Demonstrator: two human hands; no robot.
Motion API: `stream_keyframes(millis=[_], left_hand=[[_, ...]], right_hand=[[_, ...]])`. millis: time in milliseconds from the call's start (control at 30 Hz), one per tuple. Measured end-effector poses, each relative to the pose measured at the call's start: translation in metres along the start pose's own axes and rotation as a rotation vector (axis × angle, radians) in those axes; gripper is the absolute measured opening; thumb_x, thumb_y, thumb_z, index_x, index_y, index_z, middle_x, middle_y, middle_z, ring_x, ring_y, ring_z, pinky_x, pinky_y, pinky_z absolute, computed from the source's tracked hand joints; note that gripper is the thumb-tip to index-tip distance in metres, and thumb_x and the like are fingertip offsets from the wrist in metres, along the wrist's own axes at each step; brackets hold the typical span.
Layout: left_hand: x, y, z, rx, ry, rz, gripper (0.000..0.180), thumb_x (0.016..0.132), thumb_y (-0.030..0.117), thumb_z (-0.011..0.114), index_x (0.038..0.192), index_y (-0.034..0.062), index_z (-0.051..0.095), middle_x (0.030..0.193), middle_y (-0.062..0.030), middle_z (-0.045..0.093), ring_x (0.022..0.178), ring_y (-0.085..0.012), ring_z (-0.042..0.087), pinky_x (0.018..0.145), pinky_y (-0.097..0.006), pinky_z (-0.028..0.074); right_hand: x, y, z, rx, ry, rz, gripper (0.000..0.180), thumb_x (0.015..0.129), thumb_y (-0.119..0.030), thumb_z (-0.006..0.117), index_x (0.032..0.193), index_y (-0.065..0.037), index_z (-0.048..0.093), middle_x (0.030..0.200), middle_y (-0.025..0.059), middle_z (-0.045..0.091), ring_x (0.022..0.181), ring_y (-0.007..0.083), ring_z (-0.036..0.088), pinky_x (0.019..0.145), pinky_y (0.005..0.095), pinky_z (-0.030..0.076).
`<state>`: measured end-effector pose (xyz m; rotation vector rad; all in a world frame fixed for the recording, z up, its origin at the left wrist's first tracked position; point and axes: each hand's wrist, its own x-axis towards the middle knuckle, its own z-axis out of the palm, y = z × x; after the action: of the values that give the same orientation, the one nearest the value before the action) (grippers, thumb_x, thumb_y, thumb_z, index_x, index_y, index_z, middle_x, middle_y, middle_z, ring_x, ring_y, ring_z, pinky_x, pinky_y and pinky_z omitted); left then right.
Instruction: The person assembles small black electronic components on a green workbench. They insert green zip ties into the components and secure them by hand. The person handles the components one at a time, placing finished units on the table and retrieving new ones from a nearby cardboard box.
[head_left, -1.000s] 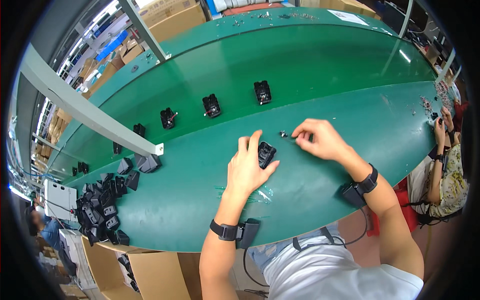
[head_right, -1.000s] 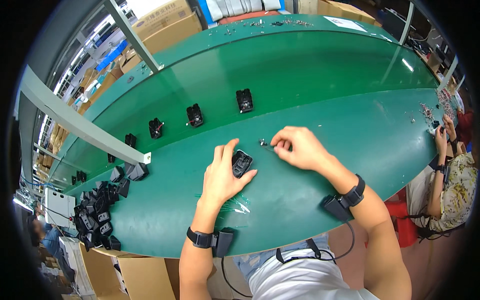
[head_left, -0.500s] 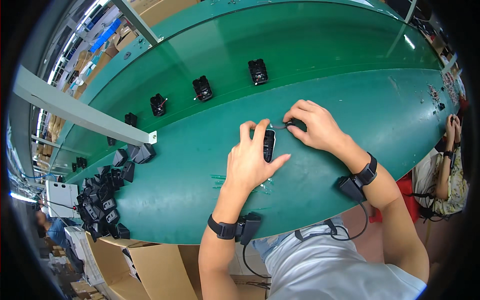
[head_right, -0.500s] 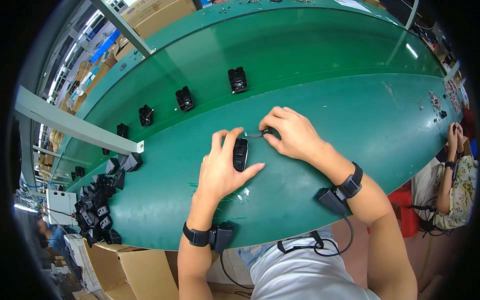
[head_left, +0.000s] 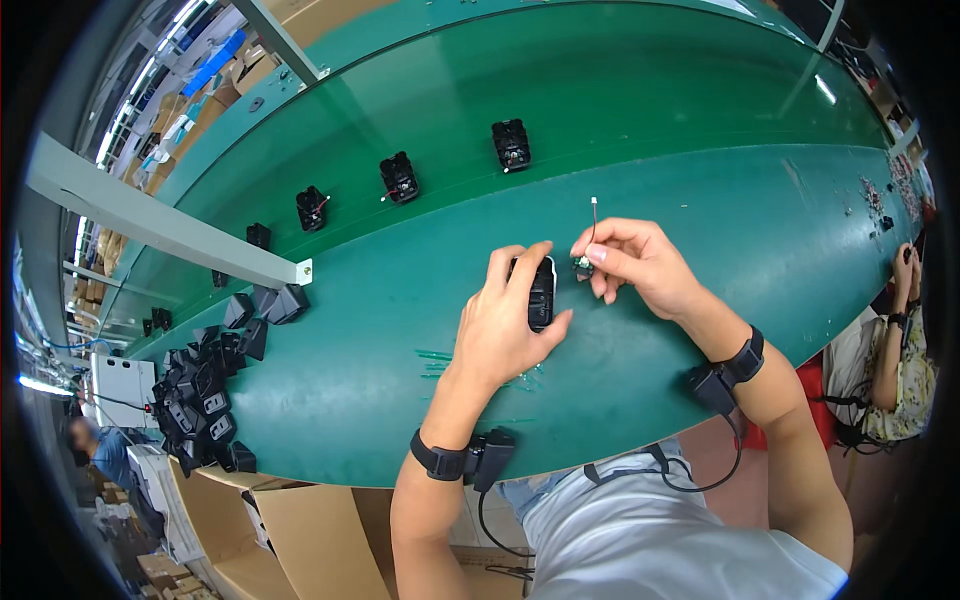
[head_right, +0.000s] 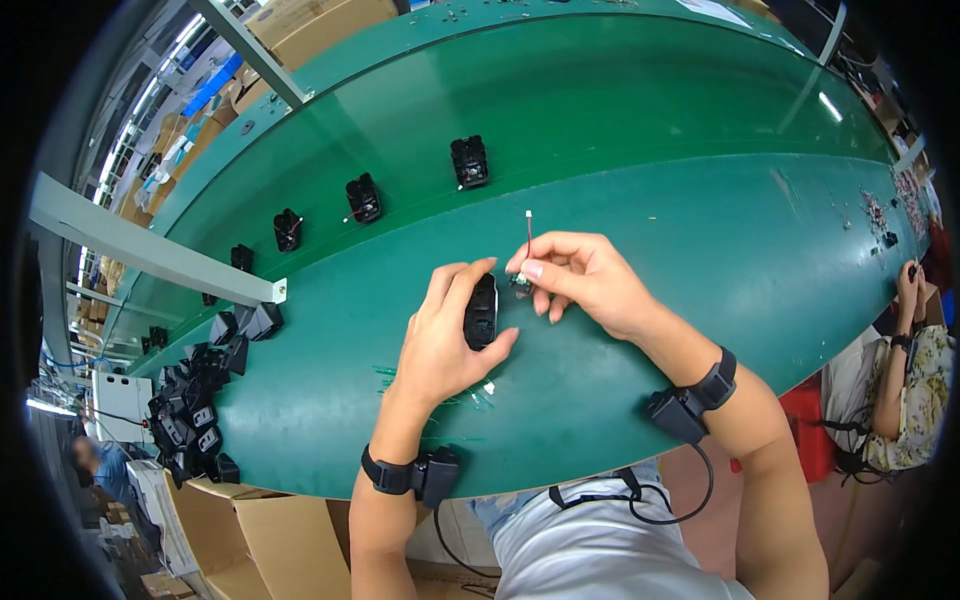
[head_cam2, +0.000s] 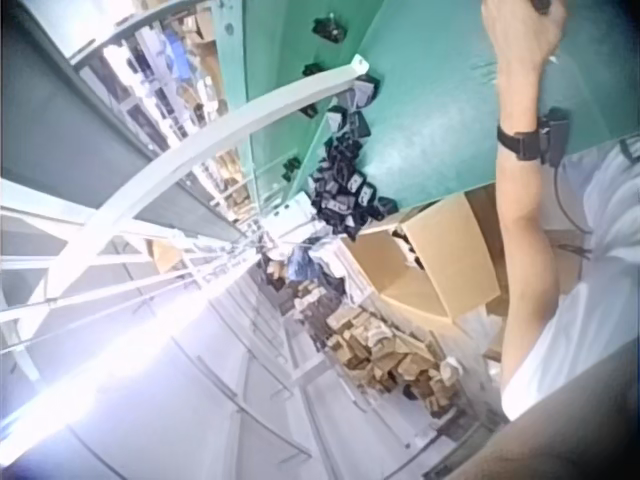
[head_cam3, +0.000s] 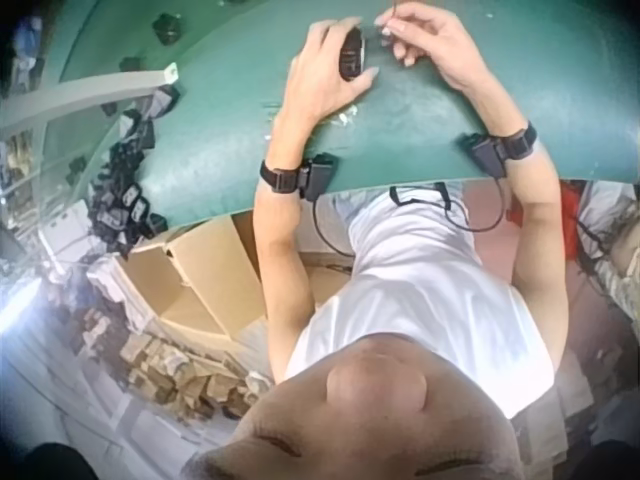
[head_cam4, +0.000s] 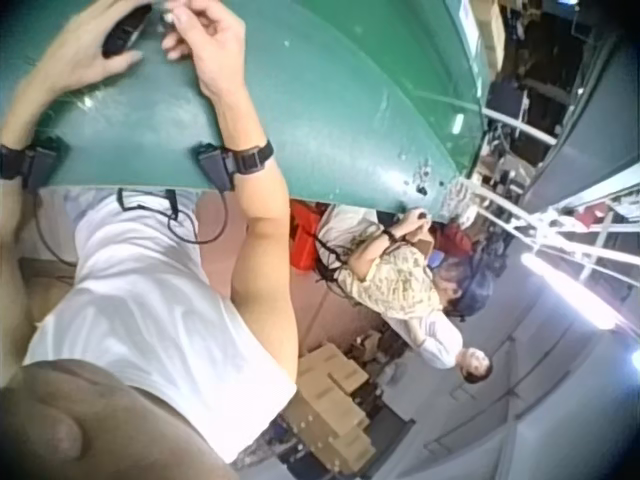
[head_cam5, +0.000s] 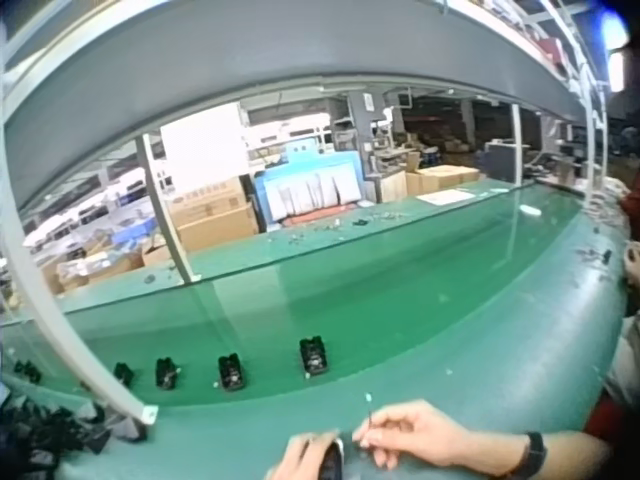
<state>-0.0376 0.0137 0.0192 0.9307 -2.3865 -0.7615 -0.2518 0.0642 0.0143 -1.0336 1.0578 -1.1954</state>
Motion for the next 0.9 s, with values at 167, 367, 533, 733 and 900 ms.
stream_keyframes(millis=[167, 367, 533, 733, 900], left_hand=[[-0.002, 0.011, 0.004, -0.149, -0.016, -0.06, 0.07, 0.071, 0.019, 0.082, 0.137, 0.015, 0.057, 0.121, -0.0158, 0.055, 0.101, -0.0343, 0.063, 0.083, -0.042, 0.056], [0.0, 0.004, 0.008, -0.115, 0.016, -0.023, 0.061, 0.071, 0.019, 0.083, 0.129, 0.0127, 0.064, 0.122, -0.0164, 0.055, 0.103, -0.0333, 0.063, 0.085, -0.041, 0.055], [-0.001, -0.001, 0.01, -0.172, 0.102, -0.002, 0.056, 0.071, 0.017, 0.081, 0.124, 0.0094, 0.067, 0.119, -0.0165, 0.058, 0.105, -0.0333, 0.063, 0.087, -0.04, 0.054], [0.002, -0.002, 0.005, -0.156, 0.029, 0.005, 0.058, 0.069, 0.013, 0.081, 0.126, 0.0089, 0.066, 0.119, -0.0176, 0.058, 0.106, -0.0341, 0.062, 0.091, -0.04, 0.052], [-0.002, 0.004, 0.003, -0.209, -0.007, 0.024, 0.077, 0.069, 0.012, 0.083, 0.14, 0.0116, 0.053, 0.125, -0.0184, 0.054, 0.109, -0.0342, 0.061, 0.092, -0.041, 0.052]], right_hand=[[-0.004, 0.007, 0.013, -0.185, 0.124, -0.179, 0.015, 0.097, -0.011, 0.063, 0.104, 0.002, 0.062, 0.083, 0.0044, 0.065, 0.069, 0.0098, 0.066, 0.057, 0.0218, 0.053], [-0.004, 0.014, 0.016, -0.174, 0.241, -0.289, 0.01, 0.097, -0.006, 0.061, 0.101, 0.002, 0.058, 0.071, 0.0037, 0.065, 0.059, 0.0069, 0.064, 0.053, 0.0211, 0.05], [-0.011, 0.004, 0.025, -0.397, 0.161, -0.277, 0.009, 0.094, -0.003, 0.062, 0.101, 0.001, 0.058, 0.071, 0.0037, 0.067, 0.06, 0.0056, 0.064, 0.051, 0.0203, 0.049], [-0.002, 0.001, 0.005, -1.018, 0.253, -0.775, 0.011, 0.081, -0.007, 0.077, 0.091, -0.006, 0.071, 0.08, 0.0033, 0.067, 0.066, 0.0204, 0.066, 0.058, 0.0301, 0.054], [-0.001, -0.001, 0.006, -0.854, 0.23, -0.754, 0.015, 0.079, -0.005, 0.078, 0.091, -0.004, 0.071, 0.092, 0.0074, 0.065, 0.078, 0.0213, 0.065, 0.065, 0.0321, 0.054]])
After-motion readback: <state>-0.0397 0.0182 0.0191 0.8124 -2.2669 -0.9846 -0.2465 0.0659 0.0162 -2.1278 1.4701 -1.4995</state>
